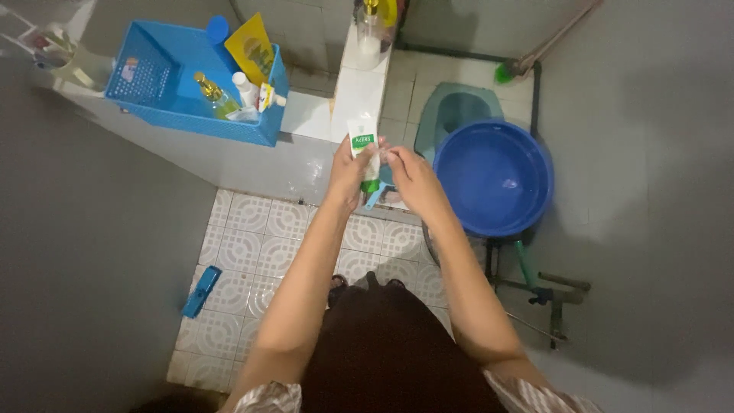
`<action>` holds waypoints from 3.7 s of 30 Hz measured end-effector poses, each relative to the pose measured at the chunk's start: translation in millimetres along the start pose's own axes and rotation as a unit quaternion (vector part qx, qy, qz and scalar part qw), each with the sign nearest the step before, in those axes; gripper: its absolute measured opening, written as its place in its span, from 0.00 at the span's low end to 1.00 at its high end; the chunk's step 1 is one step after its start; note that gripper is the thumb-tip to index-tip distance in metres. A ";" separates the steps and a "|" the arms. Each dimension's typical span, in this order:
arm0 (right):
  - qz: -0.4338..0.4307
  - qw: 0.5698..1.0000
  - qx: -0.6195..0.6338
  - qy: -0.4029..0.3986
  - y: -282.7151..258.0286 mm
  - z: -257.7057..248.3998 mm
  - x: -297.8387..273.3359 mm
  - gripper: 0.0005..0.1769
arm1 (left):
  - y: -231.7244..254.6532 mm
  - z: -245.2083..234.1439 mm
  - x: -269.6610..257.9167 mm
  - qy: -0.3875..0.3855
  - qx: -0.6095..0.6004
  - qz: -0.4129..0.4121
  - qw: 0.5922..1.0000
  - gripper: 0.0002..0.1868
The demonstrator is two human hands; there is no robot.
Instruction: Organizing various bathroom toiletries including toothpaste, soap bottles, and toothbrushes into a blue plastic storage basket.
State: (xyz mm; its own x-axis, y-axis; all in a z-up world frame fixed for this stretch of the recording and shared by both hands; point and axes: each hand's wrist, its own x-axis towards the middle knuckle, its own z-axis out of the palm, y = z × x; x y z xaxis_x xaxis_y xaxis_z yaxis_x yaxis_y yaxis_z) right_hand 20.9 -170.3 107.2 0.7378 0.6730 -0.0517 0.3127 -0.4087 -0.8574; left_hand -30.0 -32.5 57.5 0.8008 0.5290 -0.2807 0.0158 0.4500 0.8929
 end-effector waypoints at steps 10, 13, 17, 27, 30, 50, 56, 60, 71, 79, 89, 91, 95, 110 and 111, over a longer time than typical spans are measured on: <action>-0.049 0.997 0.053 0.007 -20.7 9.2 -2.2 0.16 | -9.1 -0.7 -5.5 0.134 0.191 0.103 0.967 0.21; -0.026 0.997 0.039 0.060 -4.3 20.3 12.0 0.13 | -8.5 2.5 -8.6 0.111 0.175 0.098 0.973 0.25; 0.015 0.995 0.026 0.092 -17.5 23.5 9.3 0.27 | -21.5 -7.2 0.7 0.069 0.199 0.098 0.973 0.30; -0.070 0.972 -0.057 0.219 18.0 54.1 40.3 0.22 | 5.3 12.2 -25.4 0.076 0.248 0.140 0.956 0.09; -0.066 0.964 -0.048 0.254 13.0 65.2 44.2 0.27 | 4.8 14.7 -25.3 0.137 0.249 0.138 0.949 0.16; -0.012 0.973 0.091 0.212 28.4 78.0 39.2 0.20 | -4.3 10.8 -23.5 0.139 0.323 0.157 0.923 0.17; 0.005 0.980 0.085 0.180 59.2 92.3 45.2 0.17 | -12.6 -1.7 3.3 0.150 0.287 0.169 0.931 0.17; 0.012 0.975 0.067 0.209 48.8 86.9 45.7 0.17 | -19.4 -4.5 11.2 0.097 0.260 0.143 0.950 0.12; 0.050 0.968 0.116 0.215 40.8 70.4 49.9 0.23 | -24.2 14.0 -28.4 0.118 0.305 0.154 0.932 0.13; 0.017 0.980 0.108 0.166 31.3 75.7 38.6 0.28 | -22.3 6.5 -8.4 0.115 0.212 0.098 0.966 0.31; 0.018 0.960 0.103 0.261 56.8 65.3 57.5 0.23 | -49.1 11.6 -17.2 0.070 0.271 0.106 0.954 0.14; 0.005 0.964 0.106 0.242 48.2 72.8 50.6 0.21 | -45.6 6.8 -11.8 0.108 0.280 0.123 0.946 0.16; 0.035 0.983 0.077 0.165 30.9 78.3 42.9 0.23 | -16.4 9.6 -11.0 0.136 0.255 0.130 0.949 0.18; 0.036 0.985 0.087 0.145 43.9 90.2 51.1 0.25 | -30.0 -6.1 -8.4 0.155 0.263 0.126 0.944 0.17; 0.005 0.988 0.089 0.127 41.9 90.7 47.1 0.27 | -22.5 -5.2 -9.5 0.168 0.263 0.137 0.940 0.19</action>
State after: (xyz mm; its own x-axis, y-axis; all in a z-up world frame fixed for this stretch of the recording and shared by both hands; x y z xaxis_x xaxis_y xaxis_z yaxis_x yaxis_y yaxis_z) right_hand 14.5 -99.8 22.4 0.8736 0.4839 0.0511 0.2118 -0.2837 -0.9353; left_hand -41.1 -44.0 38.2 0.5848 0.8106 -0.0316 0.2021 -0.1078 0.9734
